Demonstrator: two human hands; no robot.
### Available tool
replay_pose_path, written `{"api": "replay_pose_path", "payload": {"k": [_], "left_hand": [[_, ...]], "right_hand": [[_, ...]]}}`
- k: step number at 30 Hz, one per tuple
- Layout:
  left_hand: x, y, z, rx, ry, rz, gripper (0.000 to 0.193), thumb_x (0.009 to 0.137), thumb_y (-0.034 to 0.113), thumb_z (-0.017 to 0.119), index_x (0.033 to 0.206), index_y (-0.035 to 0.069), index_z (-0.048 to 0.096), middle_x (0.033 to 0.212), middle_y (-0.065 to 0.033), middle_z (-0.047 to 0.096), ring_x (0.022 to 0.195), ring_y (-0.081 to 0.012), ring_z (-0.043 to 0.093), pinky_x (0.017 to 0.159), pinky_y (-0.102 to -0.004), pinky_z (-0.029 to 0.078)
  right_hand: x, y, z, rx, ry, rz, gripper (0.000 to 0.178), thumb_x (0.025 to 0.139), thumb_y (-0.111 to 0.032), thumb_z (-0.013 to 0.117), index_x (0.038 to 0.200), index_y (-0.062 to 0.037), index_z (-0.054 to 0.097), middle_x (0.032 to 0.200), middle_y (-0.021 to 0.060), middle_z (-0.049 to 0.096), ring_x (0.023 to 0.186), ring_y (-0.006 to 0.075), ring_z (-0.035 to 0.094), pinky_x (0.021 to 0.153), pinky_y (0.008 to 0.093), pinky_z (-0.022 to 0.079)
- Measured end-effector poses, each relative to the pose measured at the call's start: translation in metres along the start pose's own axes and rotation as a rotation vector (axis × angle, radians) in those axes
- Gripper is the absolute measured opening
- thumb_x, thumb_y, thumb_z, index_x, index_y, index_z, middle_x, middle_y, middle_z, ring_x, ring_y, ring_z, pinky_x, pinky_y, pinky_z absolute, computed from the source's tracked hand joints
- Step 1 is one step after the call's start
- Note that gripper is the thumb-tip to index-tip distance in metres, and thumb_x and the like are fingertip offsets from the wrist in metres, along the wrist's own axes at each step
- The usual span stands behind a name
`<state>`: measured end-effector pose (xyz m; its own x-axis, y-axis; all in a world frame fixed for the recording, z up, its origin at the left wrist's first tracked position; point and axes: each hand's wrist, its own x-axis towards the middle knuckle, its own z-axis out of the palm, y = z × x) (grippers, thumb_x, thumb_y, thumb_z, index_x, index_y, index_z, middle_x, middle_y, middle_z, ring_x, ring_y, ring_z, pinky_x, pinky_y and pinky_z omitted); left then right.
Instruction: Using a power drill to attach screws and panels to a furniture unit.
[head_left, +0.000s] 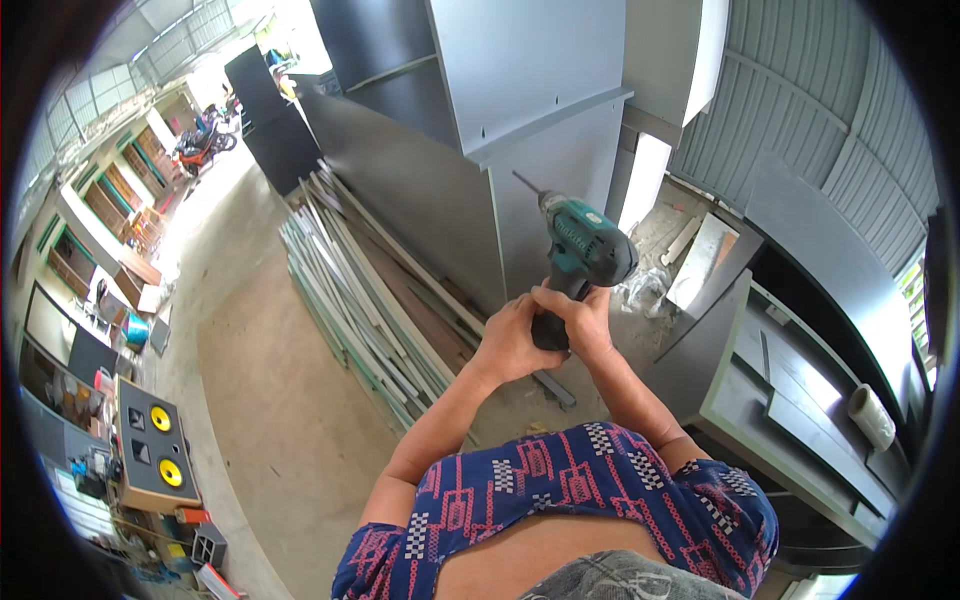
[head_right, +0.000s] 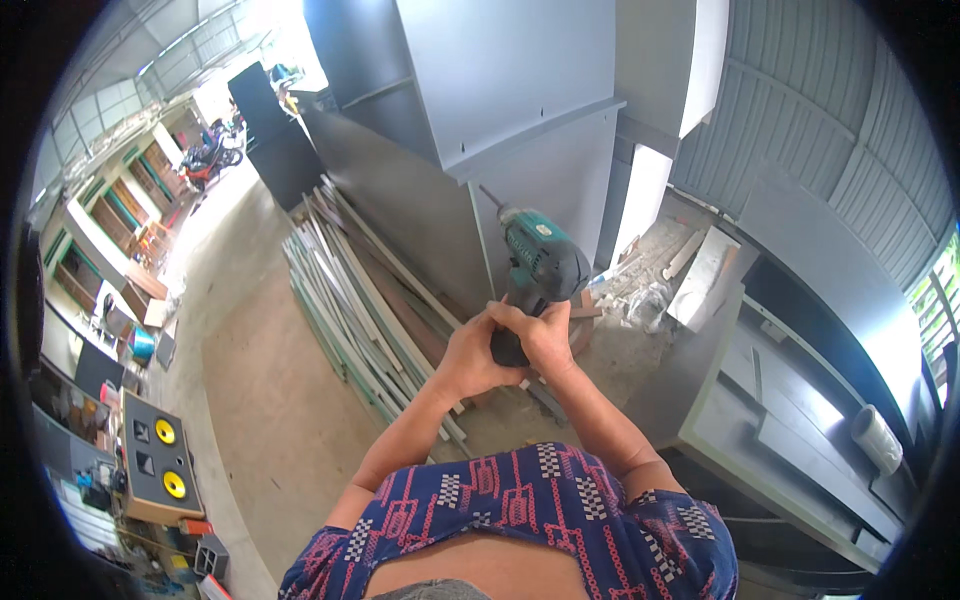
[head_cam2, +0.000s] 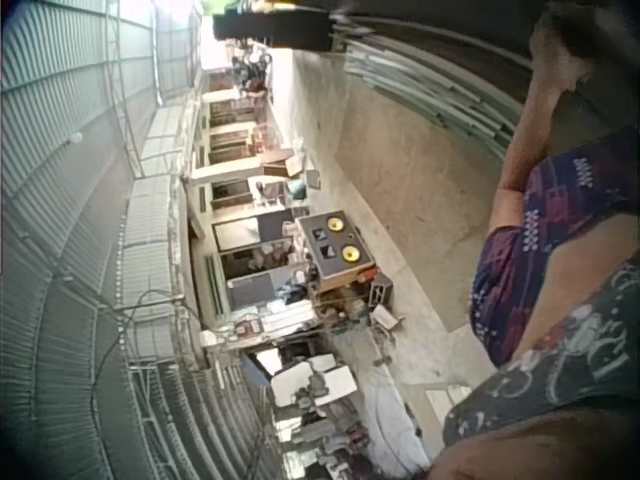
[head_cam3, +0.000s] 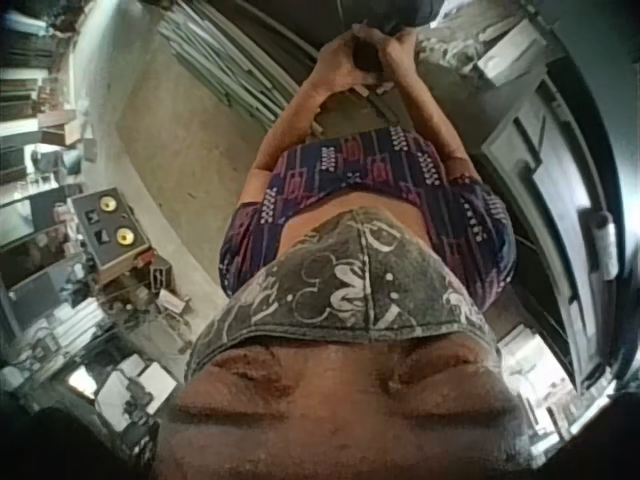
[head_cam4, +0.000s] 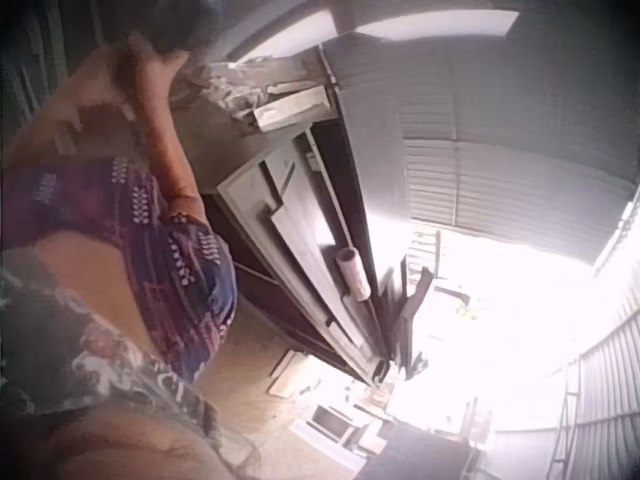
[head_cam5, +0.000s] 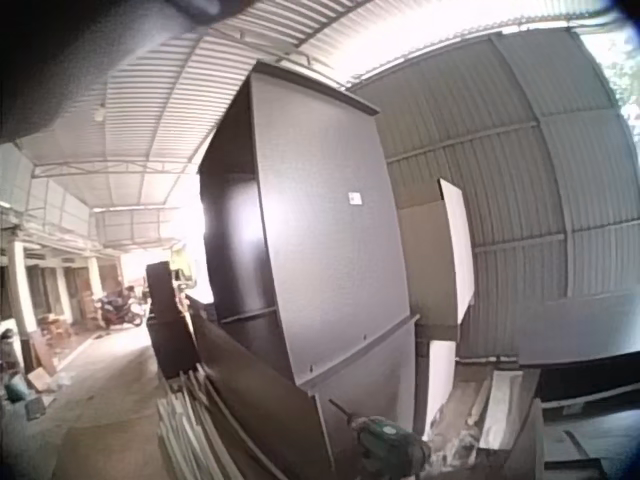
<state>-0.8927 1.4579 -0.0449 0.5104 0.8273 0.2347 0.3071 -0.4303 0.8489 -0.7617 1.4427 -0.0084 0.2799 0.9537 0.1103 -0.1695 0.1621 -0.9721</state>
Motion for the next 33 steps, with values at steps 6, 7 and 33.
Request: {"api": "replay_pose_path", "payload": {"k": [6,7,33], "left_hand": [[-0.018,-0.017,0.008,0.083,-0.059,-0.135,0.078,0.053,0.029,0.083,0.12,0.0,0.056,0.109,-0.0174,0.065,0.103,-0.0331,0.063,0.089,-0.0395,0.05],[-0.02,-0.019,0.009,0.108,-0.034,-0.123,0.079,0.053,0.029,0.083,0.121,0.0,0.056,0.108,-0.0172,0.065,0.103,-0.0329,0.064,0.089,-0.0395,0.05],[-0.046,-0.03,0.016,0.148,-0.198,-0.18,0.098,0.056,0.036,0.081,0.14,0.001,0.044,0.114,-0.0142,0.063,0.11,-0.0322,0.06,0.093,-0.0421,0.049]], "right_hand": [[-0.009,0.031,-0.004,0.137,0.003,0.164,0.015,0.07,0.003,0.072,0.082,-0.0011,0.063,0.071,0.0038,0.062,0.063,0.0148,0.061,0.061,0.0285,0.048],[-0.01,0.035,-0.004,0.136,0.005,0.164,0.015,0.07,0.003,0.072,0.082,-0.0011,0.063,0.071,0.0038,0.062,0.063,0.0148,0.061,0.061,0.0285,0.048],[-0.042,0.057,-0.014,0.16,0.079,0.356,0.024,0.066,0.009,0.069,0.088,-0.0006,0.063,0.08,0.0075,0.065,0.073,0.0198,0.063,0.071,0.032,0.05]]}}
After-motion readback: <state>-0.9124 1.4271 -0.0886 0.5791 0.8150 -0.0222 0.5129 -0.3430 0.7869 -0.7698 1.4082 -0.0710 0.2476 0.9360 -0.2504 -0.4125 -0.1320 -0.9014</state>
